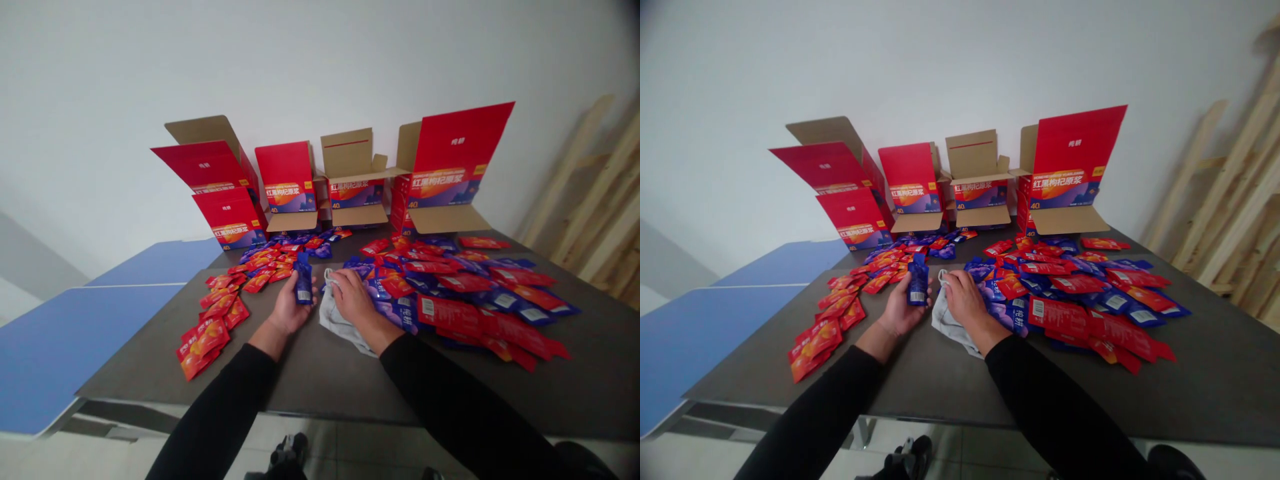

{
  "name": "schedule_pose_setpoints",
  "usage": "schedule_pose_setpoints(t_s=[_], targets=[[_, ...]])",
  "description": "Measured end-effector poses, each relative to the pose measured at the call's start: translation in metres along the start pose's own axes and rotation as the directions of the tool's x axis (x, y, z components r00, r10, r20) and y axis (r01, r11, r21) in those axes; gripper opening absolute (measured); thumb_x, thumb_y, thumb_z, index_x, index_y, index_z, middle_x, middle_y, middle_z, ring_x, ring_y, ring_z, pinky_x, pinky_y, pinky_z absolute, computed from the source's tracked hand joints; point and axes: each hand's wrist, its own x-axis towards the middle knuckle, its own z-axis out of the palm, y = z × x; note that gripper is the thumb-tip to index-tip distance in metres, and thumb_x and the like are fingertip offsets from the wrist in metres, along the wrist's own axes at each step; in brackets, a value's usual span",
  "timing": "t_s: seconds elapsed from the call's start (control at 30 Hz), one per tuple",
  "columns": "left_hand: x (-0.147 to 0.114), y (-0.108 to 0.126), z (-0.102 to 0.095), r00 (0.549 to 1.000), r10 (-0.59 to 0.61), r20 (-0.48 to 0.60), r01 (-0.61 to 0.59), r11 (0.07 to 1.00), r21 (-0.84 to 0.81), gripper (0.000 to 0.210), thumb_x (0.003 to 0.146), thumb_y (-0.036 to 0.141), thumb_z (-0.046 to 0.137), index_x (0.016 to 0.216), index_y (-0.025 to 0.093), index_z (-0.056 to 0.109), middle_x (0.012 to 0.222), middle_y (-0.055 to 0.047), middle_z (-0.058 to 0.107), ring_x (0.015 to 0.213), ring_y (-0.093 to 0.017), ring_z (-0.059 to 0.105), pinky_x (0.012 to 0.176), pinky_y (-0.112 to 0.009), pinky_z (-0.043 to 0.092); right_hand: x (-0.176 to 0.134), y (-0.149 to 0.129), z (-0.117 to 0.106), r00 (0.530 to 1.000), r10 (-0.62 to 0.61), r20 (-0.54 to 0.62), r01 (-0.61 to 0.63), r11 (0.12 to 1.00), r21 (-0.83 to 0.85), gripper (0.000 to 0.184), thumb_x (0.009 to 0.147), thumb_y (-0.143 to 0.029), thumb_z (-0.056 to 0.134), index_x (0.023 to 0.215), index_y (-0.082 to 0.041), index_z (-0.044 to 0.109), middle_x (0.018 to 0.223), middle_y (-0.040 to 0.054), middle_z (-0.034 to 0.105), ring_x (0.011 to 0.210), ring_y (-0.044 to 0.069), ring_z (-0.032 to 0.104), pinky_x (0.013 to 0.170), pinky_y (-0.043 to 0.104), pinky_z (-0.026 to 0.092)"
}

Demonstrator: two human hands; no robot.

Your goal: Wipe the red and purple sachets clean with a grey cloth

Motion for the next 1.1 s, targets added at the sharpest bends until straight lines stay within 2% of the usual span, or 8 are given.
schedule_pose_setpoints(t_s=[0.07, 0.2, 0.33, 0.43, 0.57, 0.73, 0.9, 1.1], targets=[[-0.001, 0.000, 0.000, 0.996, -0.048, 0.076, 0.057, 0.992, -0.114, 0.043, 0.100, 0.051, 0.044, 0.108, 0.014, 0.064, 0.096, -0.009, 0.068, 0.072, -0.016, 0.064, 0.060, -0.027, 0.051, -0.001, -0.001, 0.000, 1.000, -0.021, -0.017, 0.022, 0.999, 0.024, 0.029, 0.097, -0.017, 0.049, 0.121, -0.020, 0.066, 0.115, 0.0117, 0.063, 0.111, 0.025, 0.059, 0.102, 0.043, 0.053], [0.000, -0.001, -0.004, 0.975, -0.097, 0.202, 0.135, 0.974, -0.183, 0.047, 0.101, 0.049, 0.042, 0.103, 0.011, 0.068, 0.091, -0.011, 0.071, 0.082, -0.021, 0.069, 0.074, -0.032, 0.055, -0.005, -0.006, 0.001, 0.988, -0.155, 0.010, 0.154, 0.985, 0.084, 0.030, 0.098, -0.023, 0.055, 0.126, -0.025, 0.064, 0.120, 0.0097, 0.063, 0.116, 0.024, 0.061, 0.105, 0.042, 0.053], [0.003, -0.003, -0.008, 0.949, -0.132, 0.287, 0.190, 0.965, -0.183, 0.053, 0.099, 0.053, 0.044, 0.112, 0.008, 0.069, 0.095, -0.014, 0.073, 0.090, -0.026, 0.070, 0.083, -0.039, 0.055, -0.008, -0.012, -0.002, 0.931, -0.349, 0.108, 0.330, 0.930, 0.165, 0.030, 0.095, -0.024, 0.060, 0.124, -0.022, 0.066, 0.120, 0.0103, 0.066, 0.114, 0.023, 0.062, 0.100, 0.040, 0.056], [0.005, -0.004, -0.009, 0.939, -0.131, 0.319, 0.200, 0.961, -0.193, 0.057, 0.098, 0.055, 0.045, 0.120, 0.008, 0.068, 0.100, -0.015, 0.073, 0.094, -0.027, 0.070, 0.086, -0.040, 0.054, -0.005, -0.013, -0.005, 0.877, -0.433, 0.210, 0.404, 0.900, 0.167, 0.030, 0.092, -0.018, 0.060, 0.121, -0.021, 0.069, 0.121, 0.0098, 0.068, 0.114, 0.024, 0.062, 0.103, 0.044, 0.052], [0.007, -0.007, -0.009, 0.945, -0.105, 0.309, 0.176, 0.961, -0.213, 0.052, 0.099, 0.051, 0.048, 0.120, 0.008, 0.068, 0.103, -0.014, 0.074, 0.087, -0.022, 0.071, 0.078, -0.032, 0.055, -0.002, -0.009, -0.002, 0.845, -0.465, 0.263, 0.443, 0.885, 0.141, 0.031, 0.092, -0.010, 0.055, 0.116, -0.023, 0.071, 0.117, 0.0077, 0.073, 0.112, 0.023, 0.064, 0.103, 0.044, 0.050], [0.006, -0.011, -0.003, 0.950, -0.130, 0.285, 0.197, 0.955, -0.220, 0.050, 0.103, 0.046, 0.041, 0.115, 0.007, 0.070, 0.096, -0.012, 0.074, 0.074, -0.014, 0.068, 0.062, -0.021, 0.051, -0.005, -0.005, 0.007, 0.811, -0.532, 0.242, 0.509, 0.847, 0.155, 0.031, 0.096, -0.013, 0.050, 0.117, -0.021, 0.072, 0.112, 0.0072, 0.075, 0.105, 0.019, 0.066, 0.097, 0.036, 0.054], [0.001, -0.014, 0.001, 0.923, -0.173, 0.344, 0.245, 0.953, -0.177, 0.047, 0.101, 0.043, 0.046, 0.120, 0.006, 0.068, 0.099, -0.013, 0.074, 0.087, -0.019, 0.071, 0.076, -0.026, 0.055, -0.006, -0.007, 0.005, 0.836, -0.524, 0.166, 0.514, 0.852, 0.098, 0.030, 0.098, -0.016, 0.050, 0.117, -0.022, 0.072, 0.110, 0.0069, 0.074, 0.101, 0.020, 0.065, 0.093, 0.037, 0.055], [0.000, -0.020, 0.002, 0.909, -0.194, 0.369, 0.246, 0.964, -0.099, 0.036, 0.094, 0.043, 0.058, 0.100, 0.009, 0.070, 0.094, -0.012, 0.073, 0.099, -0.026, 0.070, 0.094, -0.038, 0.052, -0.003, -0.005, 0.000, 0.921, -0.378, 0.094, 0.379, 0.925, 0.001, 0.030, 0.099, -0.013, 0.048, 0.116, -0.019, 0.072, 0.111, 0.0080, 0.074, 0.102, 0.021, 0.063, 0.092, 0.037, 0.054]])
